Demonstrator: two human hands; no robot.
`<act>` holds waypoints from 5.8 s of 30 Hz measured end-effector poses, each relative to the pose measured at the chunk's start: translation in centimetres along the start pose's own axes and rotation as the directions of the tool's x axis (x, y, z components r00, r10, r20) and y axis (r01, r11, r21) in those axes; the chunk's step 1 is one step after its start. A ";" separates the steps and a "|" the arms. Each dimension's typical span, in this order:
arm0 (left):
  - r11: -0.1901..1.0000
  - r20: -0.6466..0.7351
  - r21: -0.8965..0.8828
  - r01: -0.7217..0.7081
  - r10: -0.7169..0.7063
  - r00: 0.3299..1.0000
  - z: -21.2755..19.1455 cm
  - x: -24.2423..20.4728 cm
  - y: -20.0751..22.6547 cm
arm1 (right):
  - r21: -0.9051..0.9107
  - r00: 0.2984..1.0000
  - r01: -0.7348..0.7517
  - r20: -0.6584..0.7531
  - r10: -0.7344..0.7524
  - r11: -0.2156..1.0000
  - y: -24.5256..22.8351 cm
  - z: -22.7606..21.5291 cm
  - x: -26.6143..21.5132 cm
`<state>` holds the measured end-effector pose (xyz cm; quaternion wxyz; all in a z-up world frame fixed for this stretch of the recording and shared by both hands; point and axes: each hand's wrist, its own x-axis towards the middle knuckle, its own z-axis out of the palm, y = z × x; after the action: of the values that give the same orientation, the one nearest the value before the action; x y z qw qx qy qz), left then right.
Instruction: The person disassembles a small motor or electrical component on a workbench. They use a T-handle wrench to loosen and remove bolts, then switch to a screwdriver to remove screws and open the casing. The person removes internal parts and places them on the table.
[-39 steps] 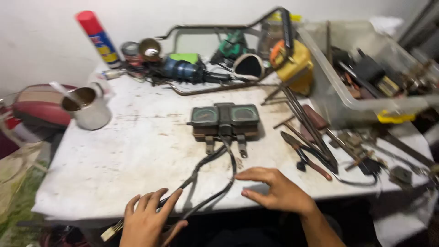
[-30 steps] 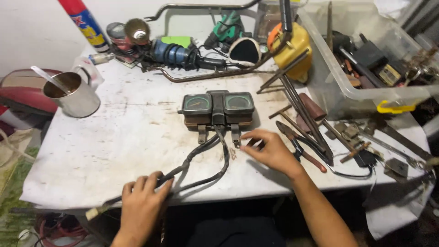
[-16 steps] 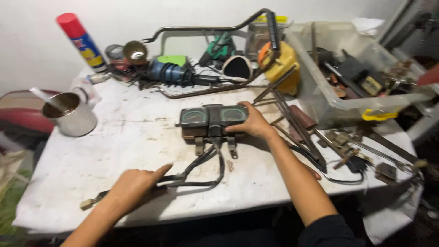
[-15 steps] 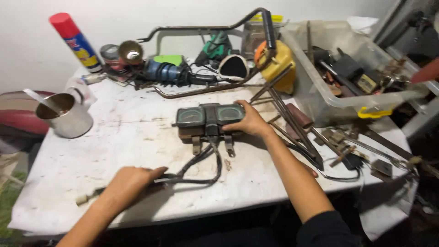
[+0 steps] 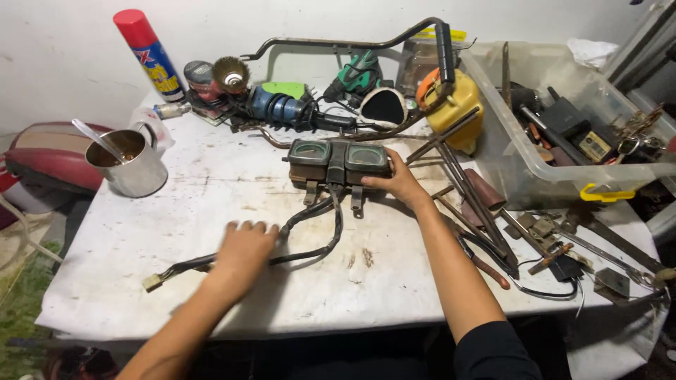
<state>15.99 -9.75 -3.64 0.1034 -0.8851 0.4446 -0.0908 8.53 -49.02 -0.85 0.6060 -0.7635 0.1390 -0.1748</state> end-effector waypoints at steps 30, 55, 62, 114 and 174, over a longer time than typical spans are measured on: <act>-0.320 -0.188 -0.732 -0.602 -0.754 0.629 -6.2 10.9 6.9 | 0.542 0.806 0.587 -0.324 -0.495 0.601 -5.9 3.8 -2.0; -0.381 -0.114 -0.602 -0.702 -0.829 0.548 -3.8 12.1 6.7 | 0.520 0.823 0.568 -0.350 -0.447 0.638 -4.6 4.4 0.3; -0.428 -0.025 -0.625 -0.652 -0.825 0.565 -5.0 11.8 6.0 | 0.301 0.984 0.165 -0.119 -0.135 0.939 -7.9 2.8 -4.4; -0.143 -0.643 -0.573 -0.807 -0.533 0.550 -9.5 10.0 5.0 | 0.408 0.944 0.258 -0.301 -0.137 0.876 -3.8 0.5 -5.5; 0.028 -0.372 -0.923 -0.384 -0.320 0.871 4.3 12.5 0.5 | -0.851 0.895 -0.440 -0.440 0.071 0.286 6.5 -9.6 -3.3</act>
<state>24.04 -19.68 -7.09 -0.6576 -0.6323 0.4087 0.0276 1.39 -57.47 -5.54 0.0433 -0.8975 0.4313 -0.0814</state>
